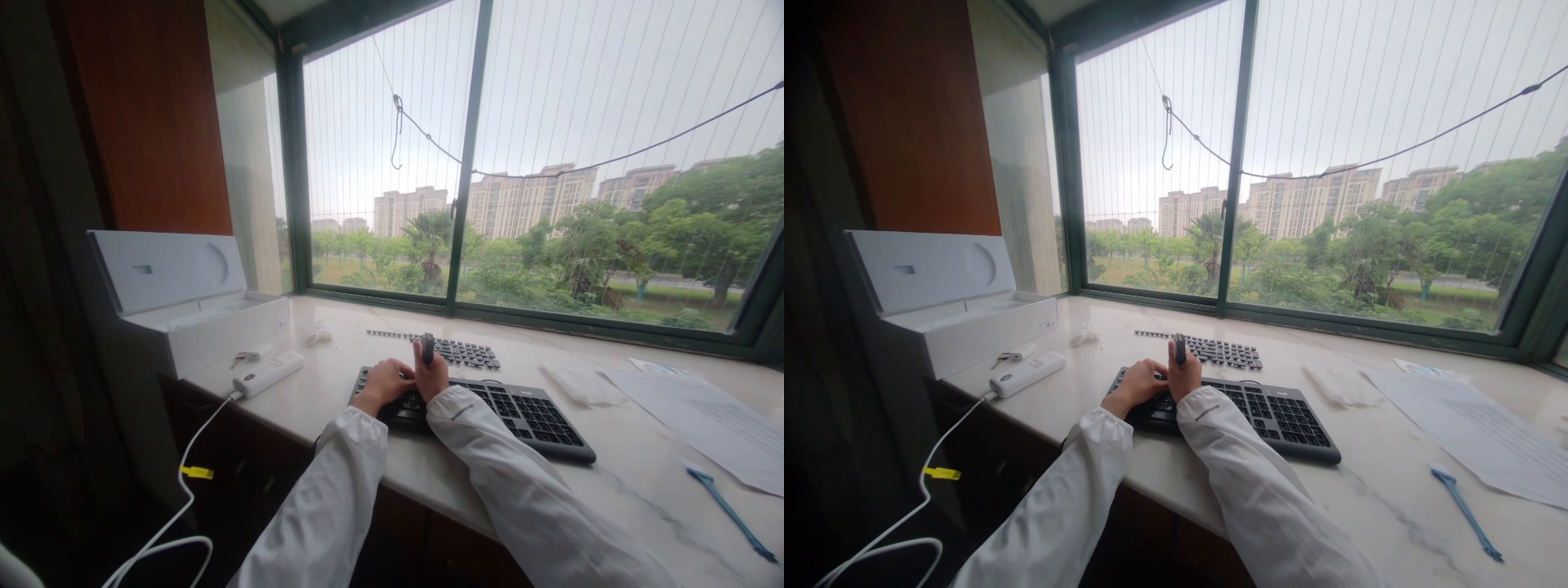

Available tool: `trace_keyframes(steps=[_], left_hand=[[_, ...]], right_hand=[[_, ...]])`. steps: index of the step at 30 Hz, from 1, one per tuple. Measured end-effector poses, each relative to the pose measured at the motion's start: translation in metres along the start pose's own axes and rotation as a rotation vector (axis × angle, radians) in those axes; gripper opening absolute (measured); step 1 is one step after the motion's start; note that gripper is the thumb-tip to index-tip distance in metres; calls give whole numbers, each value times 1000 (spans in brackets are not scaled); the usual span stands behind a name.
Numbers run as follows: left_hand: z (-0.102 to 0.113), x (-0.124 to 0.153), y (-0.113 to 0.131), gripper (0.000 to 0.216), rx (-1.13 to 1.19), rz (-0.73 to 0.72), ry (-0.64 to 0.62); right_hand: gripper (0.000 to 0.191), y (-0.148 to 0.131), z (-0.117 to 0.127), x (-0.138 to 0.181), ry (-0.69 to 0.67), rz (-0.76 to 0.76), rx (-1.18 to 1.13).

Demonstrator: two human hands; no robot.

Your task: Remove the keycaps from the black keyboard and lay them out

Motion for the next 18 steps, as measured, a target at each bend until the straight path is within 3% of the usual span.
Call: trace_keyframes(steps=[11,18], left_hand=[[1,0,2,31,-9,16,-23],[2,-1,3,26,-37,45,-32]], right_hand=[[51,2,-1,0,19,18,6],[45,-26,9,6,115,155,0]])
Point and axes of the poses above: each hand's wrist, its own x-axis away from the middle knuckle, its own z-axis out of the back of the hand, y = z × x, the point moved 1 cm from there along -x, towards the middle knuckle, and after that the axes turned 3 degrees about -y, right-handed, at the moved point
